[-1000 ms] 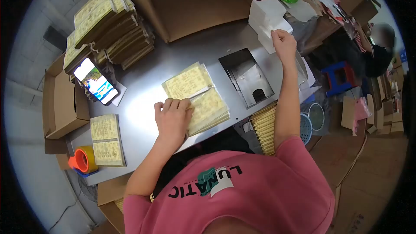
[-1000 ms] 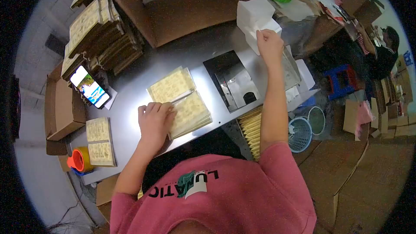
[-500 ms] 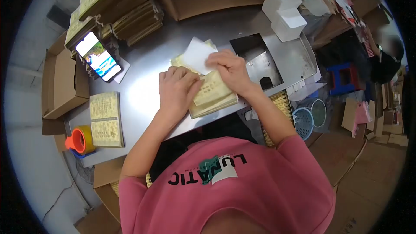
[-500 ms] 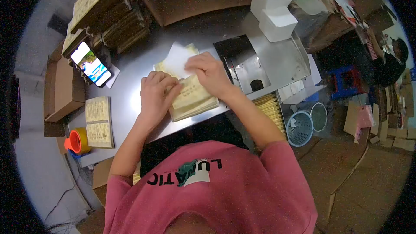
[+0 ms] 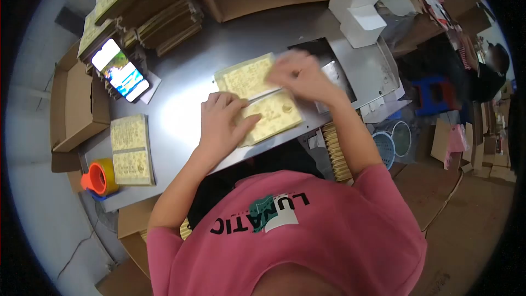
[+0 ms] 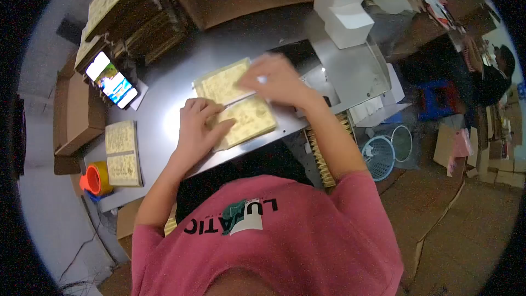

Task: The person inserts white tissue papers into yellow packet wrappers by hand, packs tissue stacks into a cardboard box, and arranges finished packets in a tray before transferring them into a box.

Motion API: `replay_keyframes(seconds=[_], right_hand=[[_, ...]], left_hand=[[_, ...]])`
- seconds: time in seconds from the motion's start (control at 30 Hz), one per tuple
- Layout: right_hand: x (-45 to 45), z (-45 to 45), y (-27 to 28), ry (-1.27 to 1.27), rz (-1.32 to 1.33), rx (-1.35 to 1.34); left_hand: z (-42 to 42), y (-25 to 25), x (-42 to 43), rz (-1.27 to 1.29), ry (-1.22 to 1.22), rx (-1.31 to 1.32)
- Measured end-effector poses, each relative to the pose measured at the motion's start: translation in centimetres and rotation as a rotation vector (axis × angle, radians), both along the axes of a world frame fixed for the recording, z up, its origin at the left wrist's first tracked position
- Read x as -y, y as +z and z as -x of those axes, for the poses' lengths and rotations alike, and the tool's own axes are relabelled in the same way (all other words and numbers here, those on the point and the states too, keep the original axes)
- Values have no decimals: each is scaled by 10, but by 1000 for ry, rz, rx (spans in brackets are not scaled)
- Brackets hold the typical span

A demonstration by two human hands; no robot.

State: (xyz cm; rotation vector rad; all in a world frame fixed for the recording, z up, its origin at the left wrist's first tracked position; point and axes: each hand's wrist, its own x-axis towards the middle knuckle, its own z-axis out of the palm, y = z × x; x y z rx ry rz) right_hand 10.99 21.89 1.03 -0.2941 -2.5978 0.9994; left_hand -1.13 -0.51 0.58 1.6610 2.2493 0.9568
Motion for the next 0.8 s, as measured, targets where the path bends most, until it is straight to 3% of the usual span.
replay_keyframes(seconds=[0.03, 0.1, 0.17, 0.23, 0.37, 0.43, 0.5, 0.57, 0.6, 0.63, 0.67, 0.7, 0.77, 0.8], right_hand=[[-18, -6, 0, -151, -193, -357], [-63, -23, 14, -719, -614, -380], [-107, -41, 3, -1085, -880, -192], [-123, -52, -3, -1047, -782, -135], [-136, -58, 3, -982, -452, -77], [-139, -64, 7, -934, -439, -106], [-140, -67, 15, -887, -427, -130], [-141, -69, 30, -827, -280, 112], [-138, -69, 34, -827, -281, 113], [-131, -68, 35, -876, -471, 114], [-121, -68, 35, -919, -658, 118], [-108, -65, 37, -914, -655, 120], [-66, -58, 32, -666, -887, -351], [-38, -52, 24, -460, -776, -424]], left_hand=[[-2, 1, 0, -21, 6, -70], [-4, 4, -7, -31, -3, -40], [-8, 6, -23, -183, -84, -142], [-18, 6, -56, -308, -146, -257], [-46, -4, -124, -301, -261, -365], [-61, -11, -149, -278, -312, -409], [-72, -16, -165, -3, -362, -476], [-75, -23, -169, 68, -359, -515], [-74, -22, -166, -127, -293, -413], [-72, -23, -161, -316, -224, -305], [-62, -24, -152, -293, -269, -266], [-43, -8, -136, -271, -310, -231], [-2, 27, -90, 104, -400, -290], [15, 32, -71, 130, -408, -339]])
